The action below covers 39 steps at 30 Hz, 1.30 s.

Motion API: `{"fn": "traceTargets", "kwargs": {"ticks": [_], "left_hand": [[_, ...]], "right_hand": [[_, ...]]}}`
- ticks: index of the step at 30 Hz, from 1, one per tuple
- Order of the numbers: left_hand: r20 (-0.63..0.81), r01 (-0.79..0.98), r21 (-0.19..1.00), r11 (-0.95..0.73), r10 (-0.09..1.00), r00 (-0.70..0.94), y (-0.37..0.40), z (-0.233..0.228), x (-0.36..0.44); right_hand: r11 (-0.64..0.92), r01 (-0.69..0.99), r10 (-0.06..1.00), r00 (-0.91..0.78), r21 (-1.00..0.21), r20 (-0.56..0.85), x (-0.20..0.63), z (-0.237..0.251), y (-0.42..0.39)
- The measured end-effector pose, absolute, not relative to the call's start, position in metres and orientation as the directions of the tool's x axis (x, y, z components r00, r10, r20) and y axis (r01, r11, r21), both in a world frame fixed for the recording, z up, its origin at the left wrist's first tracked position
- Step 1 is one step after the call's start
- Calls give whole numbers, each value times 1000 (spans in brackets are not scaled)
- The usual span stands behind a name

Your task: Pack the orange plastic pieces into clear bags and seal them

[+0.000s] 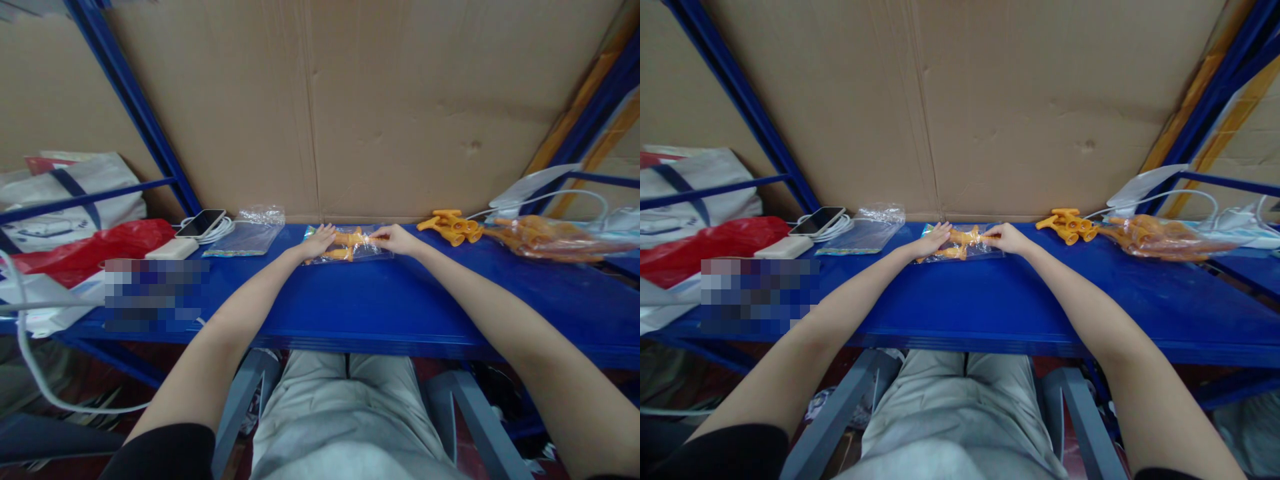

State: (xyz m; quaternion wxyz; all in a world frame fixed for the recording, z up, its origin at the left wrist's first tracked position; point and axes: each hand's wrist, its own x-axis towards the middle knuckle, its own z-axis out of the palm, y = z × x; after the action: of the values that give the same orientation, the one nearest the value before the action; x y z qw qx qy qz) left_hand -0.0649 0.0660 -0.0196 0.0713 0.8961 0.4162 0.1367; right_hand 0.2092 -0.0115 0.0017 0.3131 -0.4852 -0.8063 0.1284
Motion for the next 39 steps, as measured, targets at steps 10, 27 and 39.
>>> {"fn": "traceTargets", "kwargs": {"ticks": [10, 27, 39], "left_hand": [[141, 750, 297, -591, 804, 578, 55, -13, -61], [158, 756, 329, -566, 822, 547, 69, -16, -50], [198, 755, 382, -534, 845, 497, 79, -9, -27]], "right_hand": [[424, 812, 890, -292, -401, 350, 187, 1, -24], [159, 904, 977, -85, -396, 198, 198, 17, -27], [150, 486, 982, 25, -861, 185, 210, 5, -15]]}}
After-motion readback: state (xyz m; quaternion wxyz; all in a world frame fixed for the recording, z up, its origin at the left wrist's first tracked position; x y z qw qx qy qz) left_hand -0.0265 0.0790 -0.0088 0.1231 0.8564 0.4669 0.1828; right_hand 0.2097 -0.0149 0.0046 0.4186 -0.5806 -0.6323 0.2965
